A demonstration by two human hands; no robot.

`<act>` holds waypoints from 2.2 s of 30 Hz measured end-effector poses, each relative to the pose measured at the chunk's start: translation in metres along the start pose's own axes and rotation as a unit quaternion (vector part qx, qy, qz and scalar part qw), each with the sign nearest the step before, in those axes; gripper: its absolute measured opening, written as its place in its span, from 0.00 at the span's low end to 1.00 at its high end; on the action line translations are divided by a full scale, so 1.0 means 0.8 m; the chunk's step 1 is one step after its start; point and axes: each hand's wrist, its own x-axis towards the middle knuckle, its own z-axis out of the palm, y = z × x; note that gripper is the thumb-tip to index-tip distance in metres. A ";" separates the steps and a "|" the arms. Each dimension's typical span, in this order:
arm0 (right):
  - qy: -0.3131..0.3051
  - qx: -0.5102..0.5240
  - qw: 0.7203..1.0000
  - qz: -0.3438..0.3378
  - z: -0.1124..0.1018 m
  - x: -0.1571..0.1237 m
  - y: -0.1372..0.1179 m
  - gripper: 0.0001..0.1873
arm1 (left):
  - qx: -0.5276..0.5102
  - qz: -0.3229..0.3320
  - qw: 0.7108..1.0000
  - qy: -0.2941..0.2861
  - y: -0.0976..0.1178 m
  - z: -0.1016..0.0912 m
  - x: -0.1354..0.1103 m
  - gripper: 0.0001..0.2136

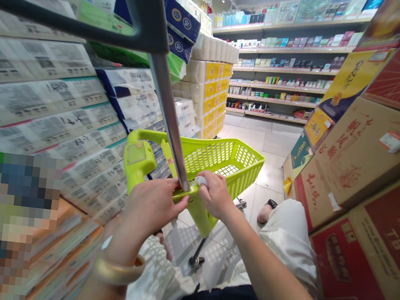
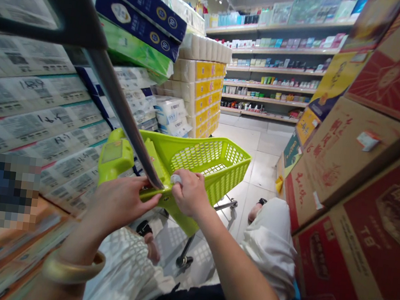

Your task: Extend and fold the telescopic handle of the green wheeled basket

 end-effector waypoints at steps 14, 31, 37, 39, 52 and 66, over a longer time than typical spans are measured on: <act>0.022 -0.001 1.000 -0.018 0.010 -0.012 -0.022 0.14 | 0.019 0.002 1.000 0.002 -0.005 0.000 -0.001 0.16; 0.063 0.002 0.997 -0.049 0.024 -0.023 -0.040 0.14 | 0.024 0.021 0.999 -0.012 -0.018 0.000 -0.003 0.16; 0.090 -0.012 0.996 0.009 0.018 -0.024 0.006 0.13 | 0.013 0.031 0.999 -0.010 -0.024 0.002 -0.002 0.16; 0.102 -0.017 0.994 0.032 0.017 -0.024 0.013 0.13 | 0.013 0.033 0.999 -0.006 -0.025 0.002 -0.001 0.16; 0.092 -0.015 0.996 -0.001 0.019 -0.027 -0.005 0.14 | 0.012 0.051 0.999 0.014 -0.032 0.007 0.004 0.15; 0.071 -0.010 0.997 -0.016 0.022 -0.023 -0.022 0.14 | -0.014 0.049 0.999 0.006 -0.036 0.006 0.009 0.18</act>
